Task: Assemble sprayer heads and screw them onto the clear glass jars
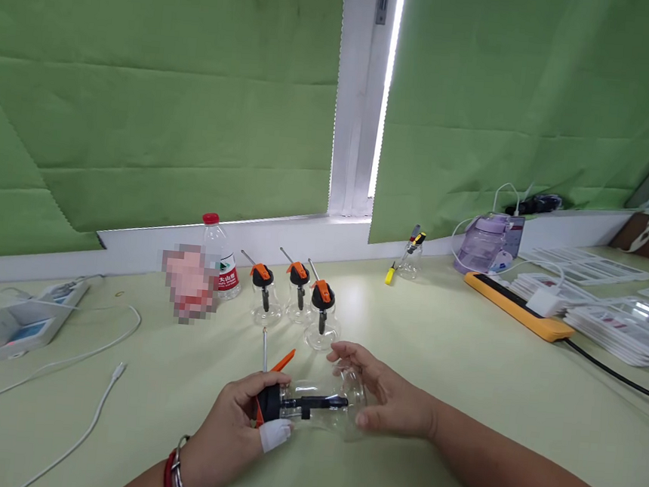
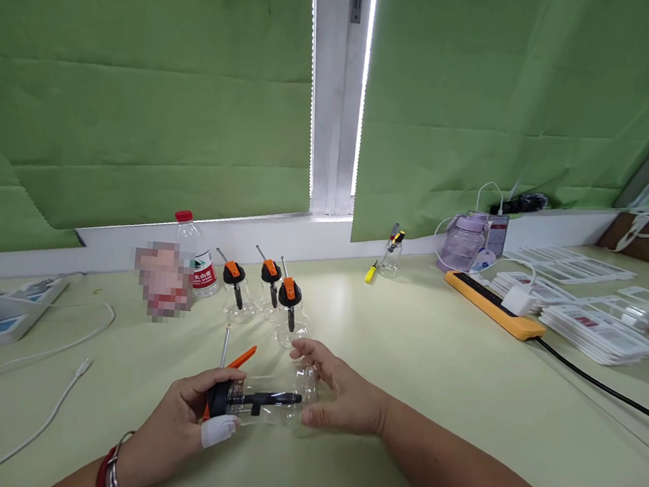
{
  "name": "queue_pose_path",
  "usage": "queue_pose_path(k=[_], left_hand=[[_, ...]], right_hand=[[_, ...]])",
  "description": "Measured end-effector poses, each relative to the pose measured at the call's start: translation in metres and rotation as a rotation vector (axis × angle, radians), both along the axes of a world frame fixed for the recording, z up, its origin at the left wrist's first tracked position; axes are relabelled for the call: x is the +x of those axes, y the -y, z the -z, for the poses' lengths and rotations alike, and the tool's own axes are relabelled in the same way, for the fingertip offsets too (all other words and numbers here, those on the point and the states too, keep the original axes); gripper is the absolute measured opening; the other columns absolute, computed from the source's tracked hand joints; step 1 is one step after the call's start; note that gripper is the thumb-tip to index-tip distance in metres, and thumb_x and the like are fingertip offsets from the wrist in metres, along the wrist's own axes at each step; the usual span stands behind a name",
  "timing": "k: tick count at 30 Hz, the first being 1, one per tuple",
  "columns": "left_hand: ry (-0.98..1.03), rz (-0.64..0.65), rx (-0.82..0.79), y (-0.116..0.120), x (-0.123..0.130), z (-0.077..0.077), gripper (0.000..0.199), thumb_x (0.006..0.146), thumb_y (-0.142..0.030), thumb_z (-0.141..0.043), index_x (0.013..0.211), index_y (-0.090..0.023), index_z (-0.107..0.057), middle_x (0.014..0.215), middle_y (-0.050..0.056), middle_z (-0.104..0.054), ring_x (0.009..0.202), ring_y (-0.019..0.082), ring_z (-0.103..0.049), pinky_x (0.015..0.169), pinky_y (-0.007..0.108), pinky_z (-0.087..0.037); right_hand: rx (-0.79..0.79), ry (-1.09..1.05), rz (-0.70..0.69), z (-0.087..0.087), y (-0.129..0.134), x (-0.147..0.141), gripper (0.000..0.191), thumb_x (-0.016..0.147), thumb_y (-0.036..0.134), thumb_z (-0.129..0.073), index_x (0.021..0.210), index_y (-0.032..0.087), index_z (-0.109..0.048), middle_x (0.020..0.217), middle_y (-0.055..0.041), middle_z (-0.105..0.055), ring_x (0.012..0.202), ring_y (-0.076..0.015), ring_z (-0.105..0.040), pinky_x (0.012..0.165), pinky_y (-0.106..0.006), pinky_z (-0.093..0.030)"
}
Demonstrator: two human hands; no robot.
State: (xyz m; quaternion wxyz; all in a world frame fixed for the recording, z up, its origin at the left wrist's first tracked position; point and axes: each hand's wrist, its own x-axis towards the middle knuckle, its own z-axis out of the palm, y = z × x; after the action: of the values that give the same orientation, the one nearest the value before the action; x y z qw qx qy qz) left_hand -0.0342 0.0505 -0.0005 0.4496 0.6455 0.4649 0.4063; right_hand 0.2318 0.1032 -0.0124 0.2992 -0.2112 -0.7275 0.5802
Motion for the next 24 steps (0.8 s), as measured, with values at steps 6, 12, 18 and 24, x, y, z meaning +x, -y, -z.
queue_pose_path(k=[6, 12, 18, 24], left_hand=[[-0.008, -0.015, -0.008, -0.002, -0.002, 0.001, 0.042, 0.063, -0.029, -0.076, 0.102, -0.017, -0.066, 0.083, 0.004, -0.063, 0.072, 0.016, -0.055, 0.067, 0.027, -0.048], [-0.049, 0.011, 0.029, -0.003, -0.004, 0.002, 0.044, 0.064, -0.03, -0.075, 0.105, -0.016, -0.066, 0.083, 0.005, -0.061, 0.071, 0.015, -0.054, 0.066, 0.027, -0.048], [-0.072, 0.048, 0.069, -0.001, -0.003, 0.003, 0.045, 0.064, -0.03, -0.076, 0.105, -0.017, -0.067, 0.084, 0.005, -0.062, 0.072, 0.016, -0.055, 0.067, 0.028, -0.049], [-0.029, 0.038, 0.0, -0.002, -0.003, 0.002, 0.045, 0.063, -0.032, -0.077, 0.104, -0.016, -0.067, 0.081, 0.005, -0.063, 0.068, 0.015, -0.055, 0.064, 0.026, -0.049]], right_hand=[[0.043, 0.039, 0.098, 0.008, -0.004, 0.001, 0.076, 0.057, 0.037, -0.083, 0.119, 0.021, -0.043, 0.118, -0.009, -0.047, 0.114, -0.0235, -0.045, 0.1, -0.04, -0.034], [-0.052, 0.03, 0.064, 0.007, -0.007, 0.003, 0.065, 0.064, 0.042, -0.079, 0.116, 0.02, -0.046, 0.116, -0.009, -0.053, 0.109, -0.0234, -0.051, 0.094, -0.039, -0.04], [0.092, 0.147, 0.067, -0.002, -0.007, 0.001, 0.049, 0.086, 0.059, -0.045, 0.102, 0.016, -0.062, 0.104, -0.0089, -0.06, 0.094, -0.0215, -0.056, 0.087, -0.038, -0.044], [0.198, 0.238, 0.139, -0.006, -0.005, -0.002, 0.058, 0.092, 0.059, -0.027, 0.101, 0.018, -0.066, 0.118, -0.0106, -0.057, 0.114, -0.0262, -0.049, 0.101, -0.043, -0.036]])
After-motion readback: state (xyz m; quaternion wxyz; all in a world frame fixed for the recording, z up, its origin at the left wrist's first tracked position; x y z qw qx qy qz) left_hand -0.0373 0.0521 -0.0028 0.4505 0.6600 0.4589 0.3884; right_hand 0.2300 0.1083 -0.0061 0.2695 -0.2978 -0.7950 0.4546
